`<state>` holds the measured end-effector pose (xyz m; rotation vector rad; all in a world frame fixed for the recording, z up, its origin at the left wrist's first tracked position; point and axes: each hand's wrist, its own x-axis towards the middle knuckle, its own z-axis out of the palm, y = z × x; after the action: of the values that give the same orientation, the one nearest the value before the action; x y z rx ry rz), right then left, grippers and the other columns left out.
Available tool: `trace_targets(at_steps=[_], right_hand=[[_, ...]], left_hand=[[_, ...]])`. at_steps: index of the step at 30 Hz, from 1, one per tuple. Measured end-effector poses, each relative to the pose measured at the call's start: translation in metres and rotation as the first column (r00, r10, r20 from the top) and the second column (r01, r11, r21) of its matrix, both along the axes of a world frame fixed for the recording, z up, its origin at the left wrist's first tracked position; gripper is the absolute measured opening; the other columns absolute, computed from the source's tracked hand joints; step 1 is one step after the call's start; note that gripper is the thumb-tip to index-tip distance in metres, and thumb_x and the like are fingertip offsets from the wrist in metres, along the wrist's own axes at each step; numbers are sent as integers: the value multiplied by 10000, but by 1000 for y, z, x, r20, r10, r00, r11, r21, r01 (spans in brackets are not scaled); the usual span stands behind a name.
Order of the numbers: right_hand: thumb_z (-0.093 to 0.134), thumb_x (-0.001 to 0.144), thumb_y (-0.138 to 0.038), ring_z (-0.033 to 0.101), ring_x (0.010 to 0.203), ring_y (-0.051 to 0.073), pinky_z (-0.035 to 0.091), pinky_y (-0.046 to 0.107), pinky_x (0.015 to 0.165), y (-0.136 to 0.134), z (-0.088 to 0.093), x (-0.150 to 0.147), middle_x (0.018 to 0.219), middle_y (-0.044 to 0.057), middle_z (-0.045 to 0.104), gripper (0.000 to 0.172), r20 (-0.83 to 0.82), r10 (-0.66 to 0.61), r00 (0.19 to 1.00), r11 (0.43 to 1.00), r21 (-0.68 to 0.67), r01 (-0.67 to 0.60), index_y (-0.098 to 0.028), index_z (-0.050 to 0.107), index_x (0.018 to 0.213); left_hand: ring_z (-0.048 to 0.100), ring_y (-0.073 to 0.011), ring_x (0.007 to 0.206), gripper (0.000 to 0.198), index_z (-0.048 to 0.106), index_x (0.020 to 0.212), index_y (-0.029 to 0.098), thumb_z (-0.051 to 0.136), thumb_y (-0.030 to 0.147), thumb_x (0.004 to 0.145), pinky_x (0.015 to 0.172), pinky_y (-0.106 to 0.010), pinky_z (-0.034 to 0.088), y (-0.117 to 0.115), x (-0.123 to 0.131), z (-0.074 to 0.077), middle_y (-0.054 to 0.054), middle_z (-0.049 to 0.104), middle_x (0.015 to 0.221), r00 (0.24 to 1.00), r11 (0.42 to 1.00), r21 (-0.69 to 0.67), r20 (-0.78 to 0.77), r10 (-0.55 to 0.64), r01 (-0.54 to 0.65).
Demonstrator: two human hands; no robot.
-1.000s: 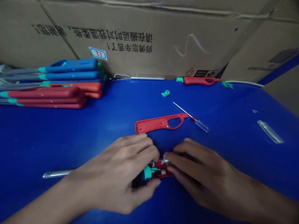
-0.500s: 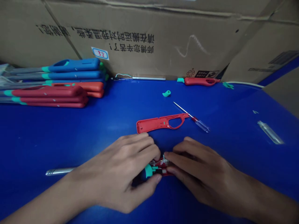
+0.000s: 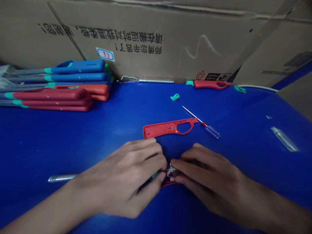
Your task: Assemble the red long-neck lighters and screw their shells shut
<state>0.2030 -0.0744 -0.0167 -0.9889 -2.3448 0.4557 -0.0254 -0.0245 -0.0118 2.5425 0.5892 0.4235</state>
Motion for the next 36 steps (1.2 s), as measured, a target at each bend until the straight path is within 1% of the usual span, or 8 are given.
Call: trace_targets(at_steps=[3,7,14,19,27,31,36], right_hand=[[602,947,-135,581,789,159,550,283,686,0,0,0,898,77,657,151,-4,1,1000,1000,-2,-1,-109,703,1056],[595,954,-145,598,805,164,562,289,710,0,0,0,909,80,663,157,-3,-11,1000,1000,3,11,-116,695,1072],[597,949,-128,578,799,163,556,285,684,-1,-1,1,924,85,653,178,-1,-14,1000,1000,-13,14,-112,682,1105],[599,935,-97,562,799,166,547,292,680,-1,-1,2,916,82,639,172,10,-7,1000,1000,-9,7,-104,684,1085],[597,916,-54,533,796,165,529,293,660,-3,-2,5,933,88,623,199,20,5,1000,1000,-5,-5,-90,680,1092],[593,923,-68,542,796,167,530,289,654,-3,-2,3,920,80,621,190,36,1,999,1000,12,-1,-97,675,1093],[601,923,-74,562,821,167,538,288,685,-2,-3,2,946,78,632,186,32,-3,999,1000,29,2,-102,663,1097]], left_hand=[[577,-175,784,217,647,852,157,453,151,950,813,-360,510,1,0,0,-45,604,810,1000,1000,28,12,1,-2],[591,-172,790,218,653,864,159,453,143,951,835,-350,516,1,0,-1,-45,615,813,1000,999,41,22,2,-3],[588,-167,821,208,653,894,150,455,137,957,866,-349,509,0,0,-2,-46,622,837,999,1000,30,37,5,-6],[582,-154,826,205,651,900,148,455,129,956,898,-333,495,1,0,-1,-41,624,848,999,1000,17,33,3,-3],[574,-152,826,203,659,904,140,464,120,956,863,-315,495,1,0,-2,-44,626,853,999,1000,-4,54,-2,2],[574,-154,815,202,655,896,142,465,123,959,857,-317,498,2,0,-2,-43,623,842,998,1000,11,62,-8,7],[567,-150,814,196,655,893,130,471,111,957,855,-316,489,2,0,-2,-42,615,843,997,1000,18,74,-13,12]])
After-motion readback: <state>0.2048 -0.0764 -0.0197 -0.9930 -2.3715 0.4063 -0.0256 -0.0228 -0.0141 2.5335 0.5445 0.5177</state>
